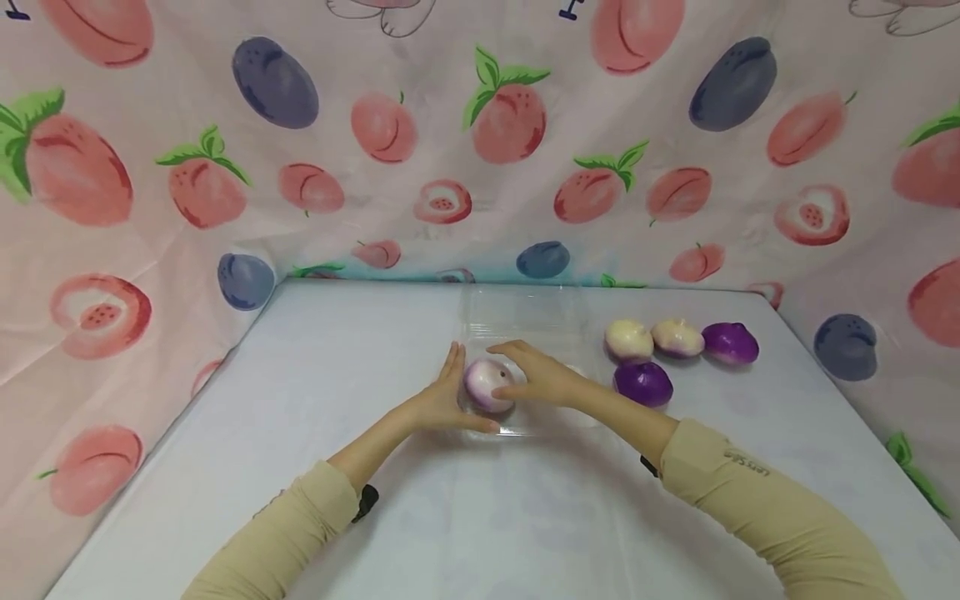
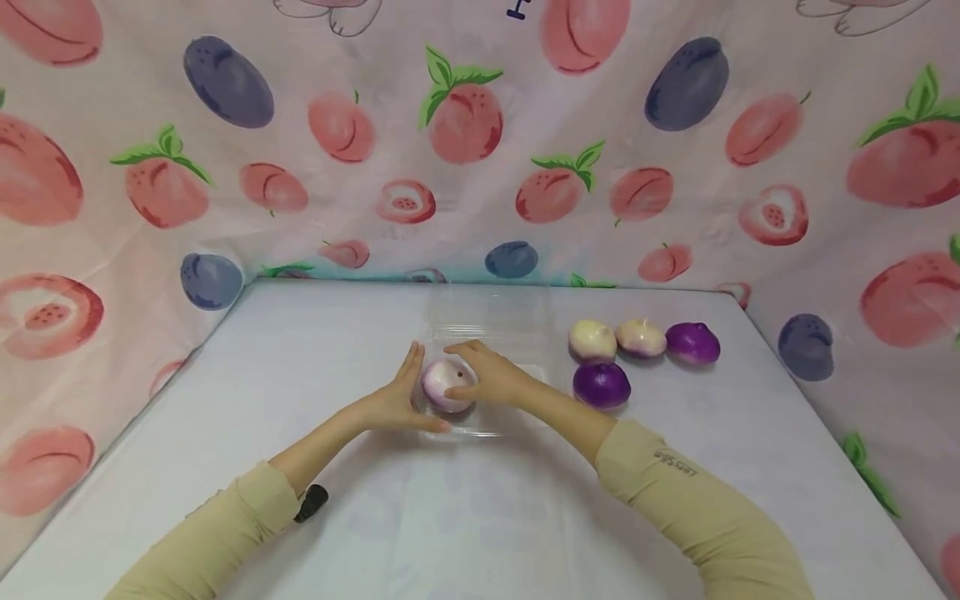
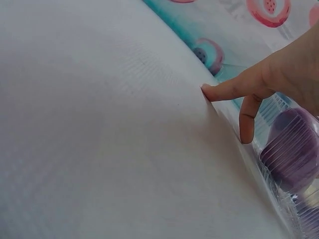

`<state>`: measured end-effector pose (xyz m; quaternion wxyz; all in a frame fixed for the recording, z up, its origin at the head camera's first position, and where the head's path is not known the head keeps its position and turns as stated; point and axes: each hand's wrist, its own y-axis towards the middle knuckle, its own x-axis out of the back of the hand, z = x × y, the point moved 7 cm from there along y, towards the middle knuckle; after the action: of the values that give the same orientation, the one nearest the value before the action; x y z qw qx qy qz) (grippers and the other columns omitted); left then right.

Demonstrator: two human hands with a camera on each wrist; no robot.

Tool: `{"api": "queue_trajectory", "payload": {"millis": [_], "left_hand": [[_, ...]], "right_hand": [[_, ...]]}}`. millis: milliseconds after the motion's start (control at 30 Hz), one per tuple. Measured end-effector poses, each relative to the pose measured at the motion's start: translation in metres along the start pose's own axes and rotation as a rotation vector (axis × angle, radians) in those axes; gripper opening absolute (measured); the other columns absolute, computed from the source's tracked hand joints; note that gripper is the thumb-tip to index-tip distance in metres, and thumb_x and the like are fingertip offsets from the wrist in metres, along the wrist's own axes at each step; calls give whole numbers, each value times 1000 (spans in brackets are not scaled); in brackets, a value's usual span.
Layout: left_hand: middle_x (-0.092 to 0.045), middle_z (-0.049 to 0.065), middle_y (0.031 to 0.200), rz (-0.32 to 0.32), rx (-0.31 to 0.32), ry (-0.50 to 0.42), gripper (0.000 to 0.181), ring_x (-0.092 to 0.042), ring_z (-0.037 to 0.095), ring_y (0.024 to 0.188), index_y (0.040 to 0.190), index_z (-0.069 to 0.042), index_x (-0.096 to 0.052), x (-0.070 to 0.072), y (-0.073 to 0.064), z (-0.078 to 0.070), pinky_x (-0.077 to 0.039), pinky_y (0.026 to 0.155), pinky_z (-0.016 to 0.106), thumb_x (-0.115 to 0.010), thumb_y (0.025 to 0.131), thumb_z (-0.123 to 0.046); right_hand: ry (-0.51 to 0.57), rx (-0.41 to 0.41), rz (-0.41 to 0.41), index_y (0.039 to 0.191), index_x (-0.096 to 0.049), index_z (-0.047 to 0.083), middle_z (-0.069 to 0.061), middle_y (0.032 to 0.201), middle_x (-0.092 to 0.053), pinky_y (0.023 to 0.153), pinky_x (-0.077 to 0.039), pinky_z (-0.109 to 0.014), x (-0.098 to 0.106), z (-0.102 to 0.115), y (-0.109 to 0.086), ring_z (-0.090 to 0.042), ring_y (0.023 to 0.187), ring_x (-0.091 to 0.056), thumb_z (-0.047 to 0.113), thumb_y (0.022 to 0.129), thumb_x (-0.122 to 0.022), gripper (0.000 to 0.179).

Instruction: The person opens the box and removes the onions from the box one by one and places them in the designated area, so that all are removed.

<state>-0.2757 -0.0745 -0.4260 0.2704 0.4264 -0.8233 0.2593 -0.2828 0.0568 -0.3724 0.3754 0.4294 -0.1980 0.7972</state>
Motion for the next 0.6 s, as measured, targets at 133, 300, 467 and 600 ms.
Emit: {"api": "queue_trajectory", "payload": {"millis": [133,300,467,600], "left_hand": [[29,15,152,0,-7,22,137,8,40,143,147,-3,18,-1,-1,0,-18,112,60,-76,66,-60],[29,16,153,2,-1,33,137,6,41,143,148,-3,18,0,-2,0,-19,111,61,-76,66,-61],[28,16,153,3,-2,46,138,7,40,143,148,-3,18,0,-2,1,-19,112,59,-75,65,-63],[30,15,152,11,-9,39,139,8,41,143,147,-3,19,-1,-1,1,-19,112,60,-74,65,-64]], "right_hand": [[2,0,14,141,-37,1,-26,142,-38,104,-38,-56,-3,1,5,-42,131,-39,29,86,-68,69],[-2,1,43,140,-37,-2,-29,140,-39,102,-39,-56,-7,2,9,-44,130,-40,27,85,-69,70],[-19,4,64,139,-37,-5,-31,138,-40,100,-43,-54,-12,3,14,-44,128,-42,27,85,-69,70],[-31,14,74,138,-38,-8,-33,136,-41,96,-47,-52,-14,7,17,-44,123,-46,27,85,-69,71]]}}
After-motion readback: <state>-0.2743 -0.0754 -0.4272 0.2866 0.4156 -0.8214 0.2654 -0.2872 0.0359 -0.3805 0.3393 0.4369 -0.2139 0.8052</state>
